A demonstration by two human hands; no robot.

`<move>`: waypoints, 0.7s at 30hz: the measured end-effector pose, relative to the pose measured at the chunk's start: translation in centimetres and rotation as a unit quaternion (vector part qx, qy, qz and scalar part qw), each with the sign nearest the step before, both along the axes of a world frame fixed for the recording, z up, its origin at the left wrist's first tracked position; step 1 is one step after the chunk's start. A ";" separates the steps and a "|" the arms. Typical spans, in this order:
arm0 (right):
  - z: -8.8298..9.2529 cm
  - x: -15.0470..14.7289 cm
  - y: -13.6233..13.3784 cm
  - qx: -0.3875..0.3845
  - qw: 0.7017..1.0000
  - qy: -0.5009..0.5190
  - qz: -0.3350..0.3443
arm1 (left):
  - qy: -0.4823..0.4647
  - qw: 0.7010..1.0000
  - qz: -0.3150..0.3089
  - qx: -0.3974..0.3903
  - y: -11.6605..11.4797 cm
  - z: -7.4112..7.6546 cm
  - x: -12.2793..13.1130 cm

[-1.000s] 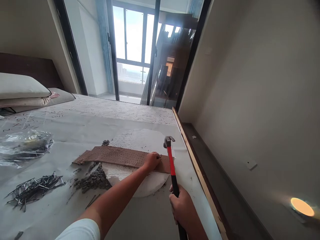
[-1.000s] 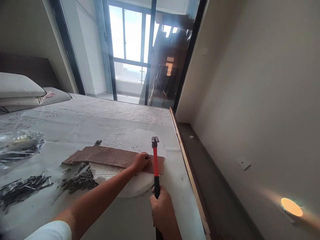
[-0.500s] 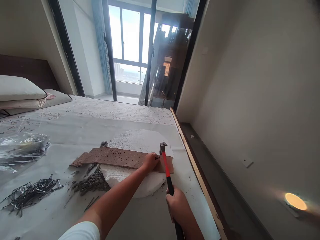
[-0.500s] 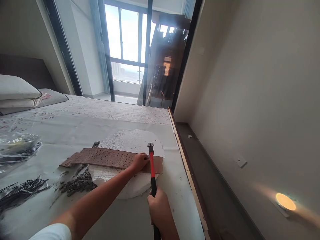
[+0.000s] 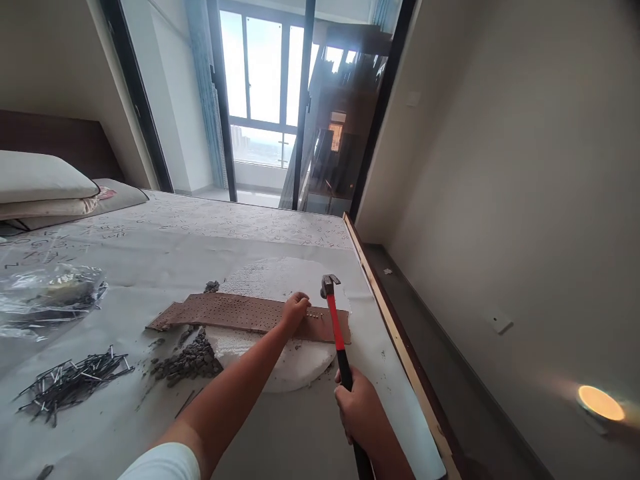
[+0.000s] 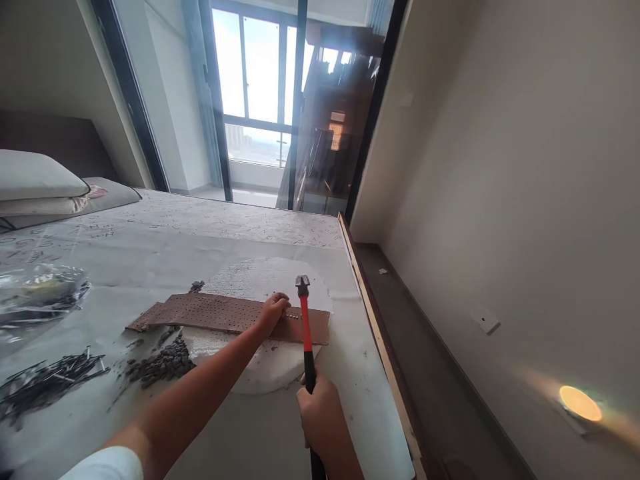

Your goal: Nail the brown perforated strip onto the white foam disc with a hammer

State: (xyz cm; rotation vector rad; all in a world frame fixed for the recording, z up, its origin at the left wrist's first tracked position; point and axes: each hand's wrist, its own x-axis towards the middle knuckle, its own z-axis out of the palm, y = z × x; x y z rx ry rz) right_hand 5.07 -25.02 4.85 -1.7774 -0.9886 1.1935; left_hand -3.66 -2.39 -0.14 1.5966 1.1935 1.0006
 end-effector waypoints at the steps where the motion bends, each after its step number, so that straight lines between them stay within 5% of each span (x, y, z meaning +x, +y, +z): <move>1: -0.2 -0.1 0.1 -0.010 1.000 0.004 0.003 | -0.027 0.999 0.000 -0.023 0.2 0.1 0.0; 5: -0.6 -0.5 0.2 -0.062 0.998 0.018 0.004 | -0.053 0.996 -0.021 -0.066 0.4 0.3 -0.2; 12: -0.9 -0.4 0.3 -0.025 0.999 0.031 -0.033 | -0.038 0.997 -0.045 -0.055 0.2 0.1 -0.3; 17: -2.0 -0.5 0.6 -0.019 0.997 0.058 -0.045 | -0.053 0.996 -0.053 -0.052 -0.4 3.8 -1.2; 21: -2.2 -0.3 -0.6 0.015 0.991 0.117 -0.060 | -0.052 0.997 -0.060 -0.013 -3.2 7.0 -6.7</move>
